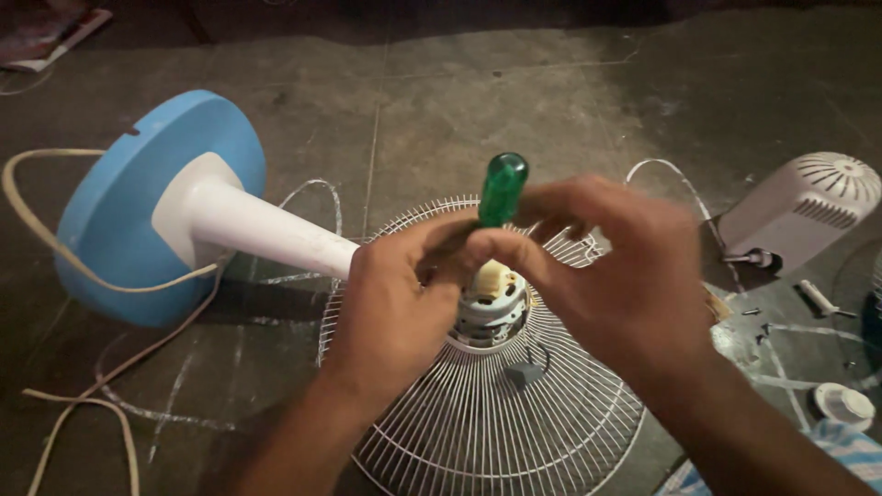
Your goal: The person uses a screwdriver to tighten screws on the internal motor housing of a disassembled electric fan. They repeatedly adjust and secure the components while the fan lies on the floor.
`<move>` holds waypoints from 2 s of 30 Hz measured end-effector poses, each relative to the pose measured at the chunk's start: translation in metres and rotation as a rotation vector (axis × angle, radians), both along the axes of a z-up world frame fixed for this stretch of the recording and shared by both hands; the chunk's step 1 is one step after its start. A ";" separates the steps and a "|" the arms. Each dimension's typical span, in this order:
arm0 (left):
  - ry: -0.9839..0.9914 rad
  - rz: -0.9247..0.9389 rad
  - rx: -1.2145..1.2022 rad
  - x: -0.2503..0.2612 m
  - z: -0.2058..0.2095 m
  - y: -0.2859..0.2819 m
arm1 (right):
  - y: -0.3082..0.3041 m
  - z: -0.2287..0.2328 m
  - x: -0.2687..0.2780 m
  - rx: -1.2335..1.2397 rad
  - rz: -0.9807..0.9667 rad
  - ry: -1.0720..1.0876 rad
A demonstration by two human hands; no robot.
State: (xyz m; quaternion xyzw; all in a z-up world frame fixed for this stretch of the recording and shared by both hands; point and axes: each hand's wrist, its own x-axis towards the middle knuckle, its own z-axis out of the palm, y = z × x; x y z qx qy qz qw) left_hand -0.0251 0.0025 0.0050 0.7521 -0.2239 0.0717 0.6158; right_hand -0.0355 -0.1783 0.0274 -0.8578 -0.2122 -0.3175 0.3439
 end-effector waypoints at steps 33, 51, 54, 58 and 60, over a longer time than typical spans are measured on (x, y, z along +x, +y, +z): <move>0.187 0.049 0.115 0.010 0.013 0.008 | 0.007 0.007 0.012 0.003 0.095 0.086; 0.236 -0.156 -0.164 0.021 0.011 -0.003 | 0.003 0.017 0.019 0.007 0.003 0.078; 0.196 -0.110 -0.073 0.021 0.010 -0.003 | 0.000 0.019 0.020 -0.020 -0.016 0.187; 0.216 -0.054 -0.014 0.018 0.016 -0.001 | -0.004 0.021 0.022 -0.011 0.076 0.199; 0.296 0.027 0.074 0.018 0.021 -0.002 | -0.003 0.020 0.022 -0.012 0.046 0.275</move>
